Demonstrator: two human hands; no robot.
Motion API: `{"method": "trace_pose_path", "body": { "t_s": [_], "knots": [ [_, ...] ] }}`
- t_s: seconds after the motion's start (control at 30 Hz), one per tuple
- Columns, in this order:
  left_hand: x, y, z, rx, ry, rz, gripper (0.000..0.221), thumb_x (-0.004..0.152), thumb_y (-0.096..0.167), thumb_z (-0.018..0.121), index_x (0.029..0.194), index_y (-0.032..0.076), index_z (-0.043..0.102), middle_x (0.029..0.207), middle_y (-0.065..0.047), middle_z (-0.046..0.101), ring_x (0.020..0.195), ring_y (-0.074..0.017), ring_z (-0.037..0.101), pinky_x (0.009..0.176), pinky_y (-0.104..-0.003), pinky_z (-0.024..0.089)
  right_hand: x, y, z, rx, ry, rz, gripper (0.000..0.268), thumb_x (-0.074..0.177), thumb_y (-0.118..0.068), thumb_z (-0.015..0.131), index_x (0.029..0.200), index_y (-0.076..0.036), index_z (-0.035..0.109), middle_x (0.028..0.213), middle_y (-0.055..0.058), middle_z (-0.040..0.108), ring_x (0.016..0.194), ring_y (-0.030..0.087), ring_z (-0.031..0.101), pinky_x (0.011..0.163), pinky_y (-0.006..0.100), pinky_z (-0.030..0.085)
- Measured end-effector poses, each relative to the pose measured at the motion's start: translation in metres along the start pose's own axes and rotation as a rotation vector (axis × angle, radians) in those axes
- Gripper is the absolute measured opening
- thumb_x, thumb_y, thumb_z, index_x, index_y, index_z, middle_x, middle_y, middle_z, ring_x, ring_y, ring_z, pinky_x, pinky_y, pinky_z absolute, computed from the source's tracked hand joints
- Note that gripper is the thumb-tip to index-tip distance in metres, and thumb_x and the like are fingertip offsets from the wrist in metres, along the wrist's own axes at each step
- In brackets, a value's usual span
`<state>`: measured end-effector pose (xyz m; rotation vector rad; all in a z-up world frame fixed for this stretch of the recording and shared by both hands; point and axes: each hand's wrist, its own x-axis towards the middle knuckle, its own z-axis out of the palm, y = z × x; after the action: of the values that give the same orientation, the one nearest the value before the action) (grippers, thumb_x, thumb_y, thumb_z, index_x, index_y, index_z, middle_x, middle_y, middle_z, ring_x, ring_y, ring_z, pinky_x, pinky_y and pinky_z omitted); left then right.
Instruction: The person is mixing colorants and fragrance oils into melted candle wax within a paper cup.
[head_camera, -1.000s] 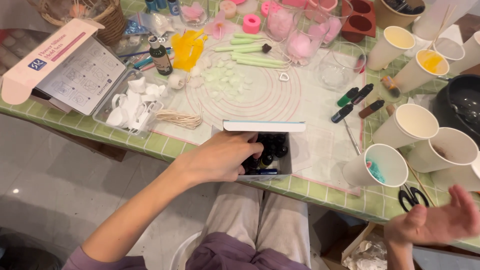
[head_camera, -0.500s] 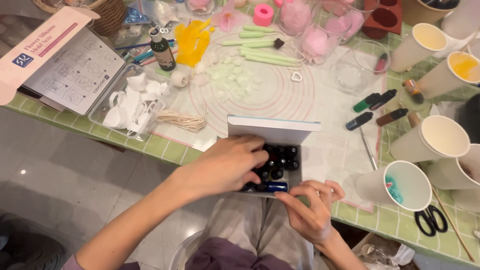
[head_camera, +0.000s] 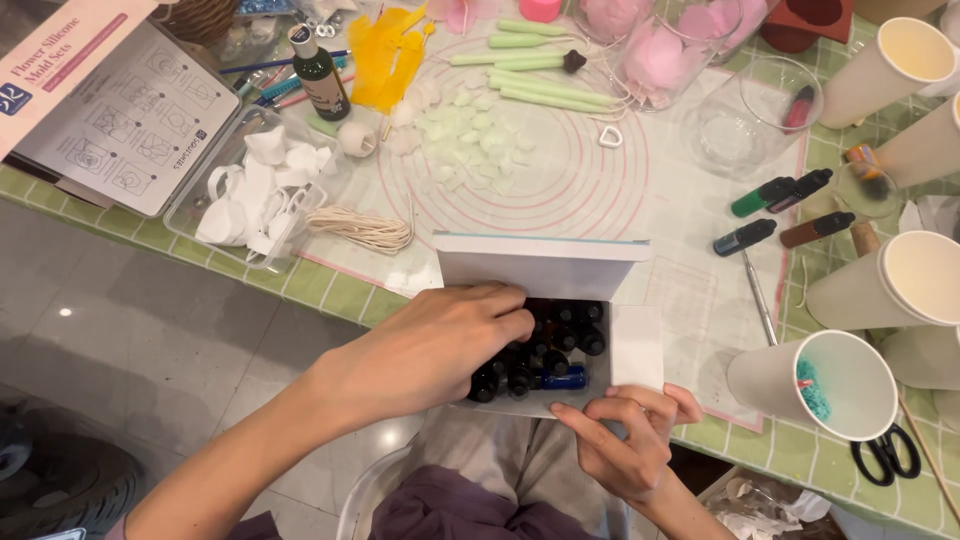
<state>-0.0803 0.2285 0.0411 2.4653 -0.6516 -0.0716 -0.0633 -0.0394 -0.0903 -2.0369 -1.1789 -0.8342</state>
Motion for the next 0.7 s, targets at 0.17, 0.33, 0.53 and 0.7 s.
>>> {"method": "trace_pose_path", "body": {
  "t_s": [0.17,0.33,0.53,0.7],
  "knots": [
    [-0.002,0.001,-0.004,-0.075,0.013,0.012,0.046,0.061,-0.011,0.065,0.105,0.000,0.061,0.105,-0.013,0.062,0.103,-0.0366,0.064,0.078,-0.046,0.051,-0.014,0.001,0.001,-0.031,-0.015,-0.008,0.055,0.051,0.000,0.069,0.096,-0.029,0.082,0.079,-0.010,0.054,0.090,0.017,0.053,0.095,0.042,0.030],
    [-0.001,-0.006,-0.004,-0.169,0.151,0.025,0.051,0.071,-0.013,0.063,0.119,0.003,0.061,0.118,-0.009,0.067,0.107,-0.0353,0.066,0.084,-0.042,0.054,-0.015,0.002,0.003,-0.019,-0.024,-0.002,0.056,0.053,0.004,0.066,0.096,-0.028,0.081,0.079,-0.009,0.054,0.091,0.017,0.054,0.097,0.043,0.031],
    [-0.001,-0.004,-0.008,0.194,0.096,-0.010,0.037,0.054,-0.003,0.070,0.091,-0.001,0.065,0.101,-0.015,0.064,0.103,-0.0364,0.063,0.089,-0.046,0.050,-0.001,0.001,0.004,-0.019,0.033,0.031,0.055,0.054,0.002,0.070,0.097,-0.030,0.081,0.076,-0.011,0.052,0.091,0.017,0.053,0.093,0.043,0.029],
    [0.010,-0.009,0.011,0.337,0.197,0.038,0.016,0.059,0.002,0.072,0.076,0.001,0.071,0.097,-0.016,0.064,0.098,-0.0332,0.063,0.084,-0.043,0.049,0.003,0.003,0.004,0.000,0.021,0.027,0.050,0.058,0.002,0.074,0.097,-0.029,0.080,0.075,-0.010,0.052,0.091,0.019,0.052,0.091,0.044,0.029]
  ]
}}
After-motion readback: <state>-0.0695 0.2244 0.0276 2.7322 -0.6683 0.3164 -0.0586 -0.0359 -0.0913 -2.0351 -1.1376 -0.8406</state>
